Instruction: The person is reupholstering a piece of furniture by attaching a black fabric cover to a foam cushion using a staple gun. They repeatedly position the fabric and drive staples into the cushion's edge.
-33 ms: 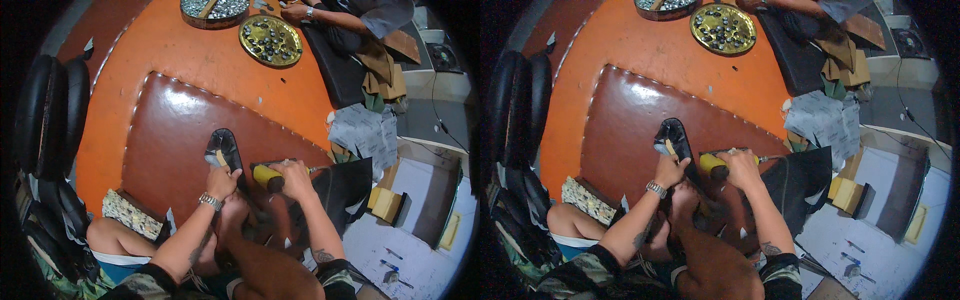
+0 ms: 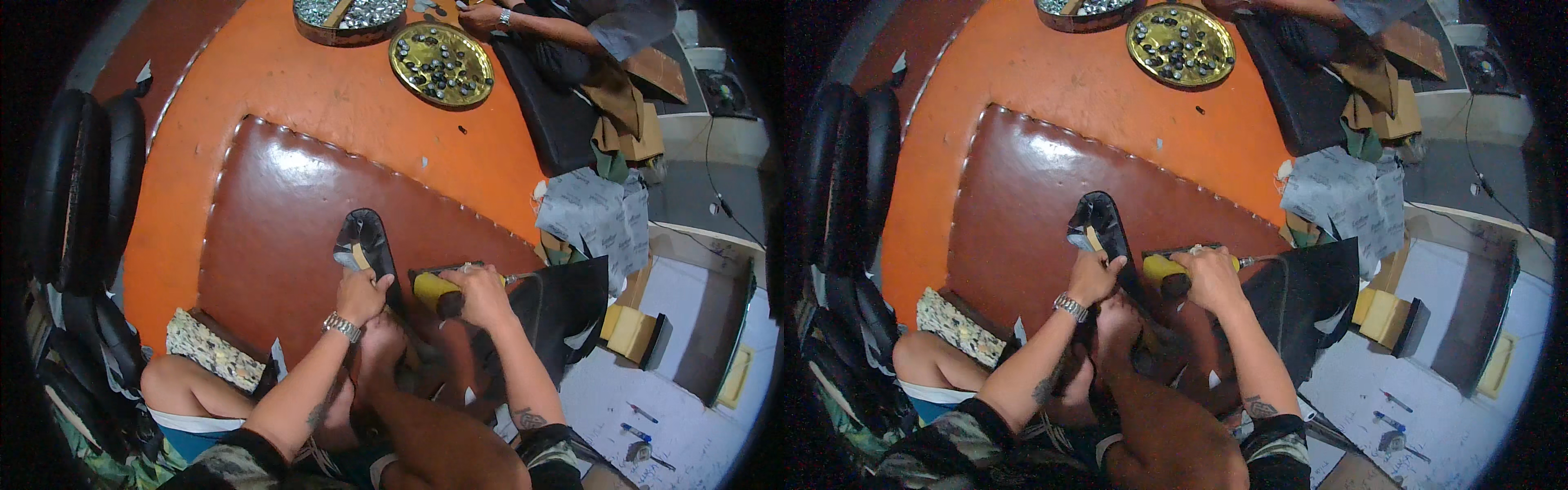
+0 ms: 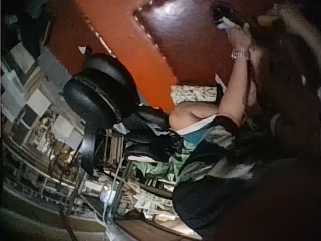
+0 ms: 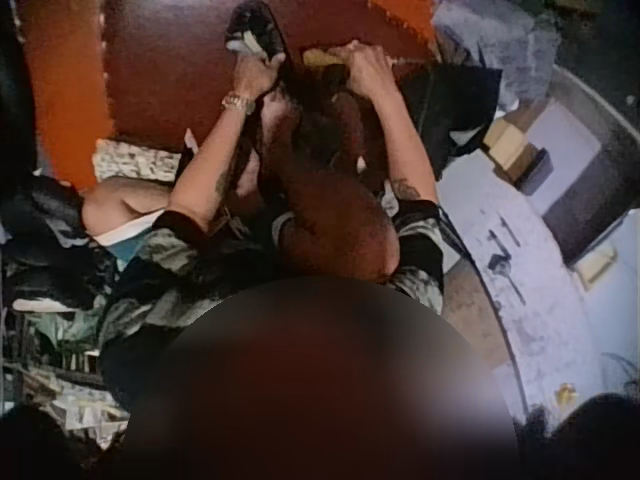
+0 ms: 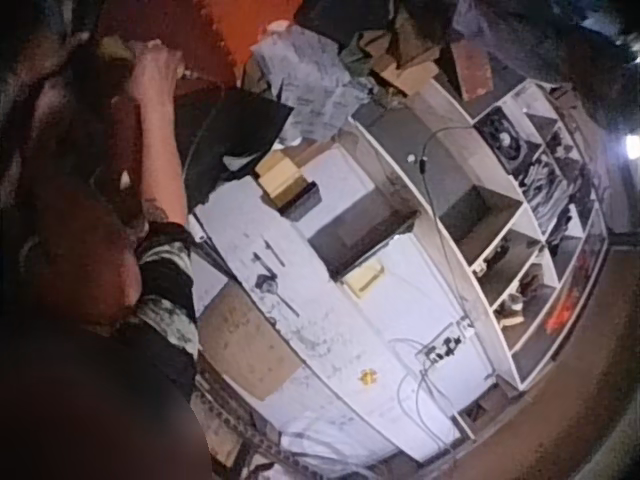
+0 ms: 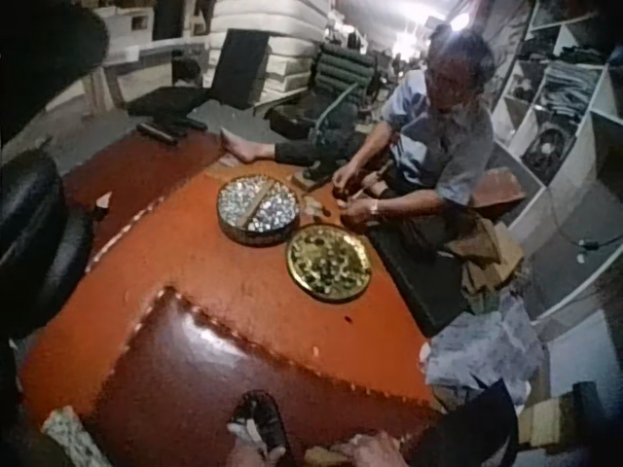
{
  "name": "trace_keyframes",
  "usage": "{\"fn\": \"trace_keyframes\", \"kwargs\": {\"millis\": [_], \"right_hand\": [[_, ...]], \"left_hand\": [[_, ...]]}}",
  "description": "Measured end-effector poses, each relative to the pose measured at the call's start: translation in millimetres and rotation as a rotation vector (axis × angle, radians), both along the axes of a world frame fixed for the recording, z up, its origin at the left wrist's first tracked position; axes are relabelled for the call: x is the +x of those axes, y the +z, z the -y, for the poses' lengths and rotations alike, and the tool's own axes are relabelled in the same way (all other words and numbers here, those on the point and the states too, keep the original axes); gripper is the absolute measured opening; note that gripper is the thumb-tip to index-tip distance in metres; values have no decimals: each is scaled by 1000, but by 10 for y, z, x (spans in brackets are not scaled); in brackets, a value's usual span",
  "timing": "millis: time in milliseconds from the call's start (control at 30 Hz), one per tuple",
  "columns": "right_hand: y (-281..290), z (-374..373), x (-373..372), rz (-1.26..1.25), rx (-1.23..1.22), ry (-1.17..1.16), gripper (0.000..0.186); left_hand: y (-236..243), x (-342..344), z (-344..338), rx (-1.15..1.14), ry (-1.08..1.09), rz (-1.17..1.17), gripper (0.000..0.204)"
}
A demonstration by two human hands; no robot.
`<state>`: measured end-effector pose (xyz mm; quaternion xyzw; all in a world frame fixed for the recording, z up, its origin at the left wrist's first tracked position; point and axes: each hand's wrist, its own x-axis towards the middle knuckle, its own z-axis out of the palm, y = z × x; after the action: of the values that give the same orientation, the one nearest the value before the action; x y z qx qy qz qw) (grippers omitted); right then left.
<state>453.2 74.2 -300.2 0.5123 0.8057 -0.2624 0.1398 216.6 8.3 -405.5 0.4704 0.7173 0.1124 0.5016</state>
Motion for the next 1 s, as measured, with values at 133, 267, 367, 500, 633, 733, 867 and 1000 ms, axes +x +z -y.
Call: {"fn": "trace_keyframes", "kwargs": {"millis": [133, 267, 367, 500, 633, 733, 867, 1000], "right_hand": [[-72, 85, 58, -120, -49, 25, 55], [-151, 76, 8, -194, -66, 38, 58], [-180, 32, -32, -242, -83, 56, 57], [-246, 9, -144, -55, -80, 196, 44], [-246, -49, -224, 65, -108, 235, 38], [-178, -127, -289, 73, -177, 203, 36], [-105, -253, -419, 156, -198, 184, 28], [-58, -304, -477, 120, -217, 142, 32]], "left_hand": [[-79, -38, -37, 44, 24, 41, 47], [-61, -81, 5, 144, 9, 5, 46], [-47, -111, 13, 163, -4, 7, 43], [-49, -128, 6, 177, -47, -33, 45], [-56, -148, -4, 158, -67, -21, 41], [-54, -166, -1, 172, -75, -19, 40], [-46, -162, 3, 184, -96, -23, 40], [-40, -172, -14, 138, -115, -51, 41]]}}
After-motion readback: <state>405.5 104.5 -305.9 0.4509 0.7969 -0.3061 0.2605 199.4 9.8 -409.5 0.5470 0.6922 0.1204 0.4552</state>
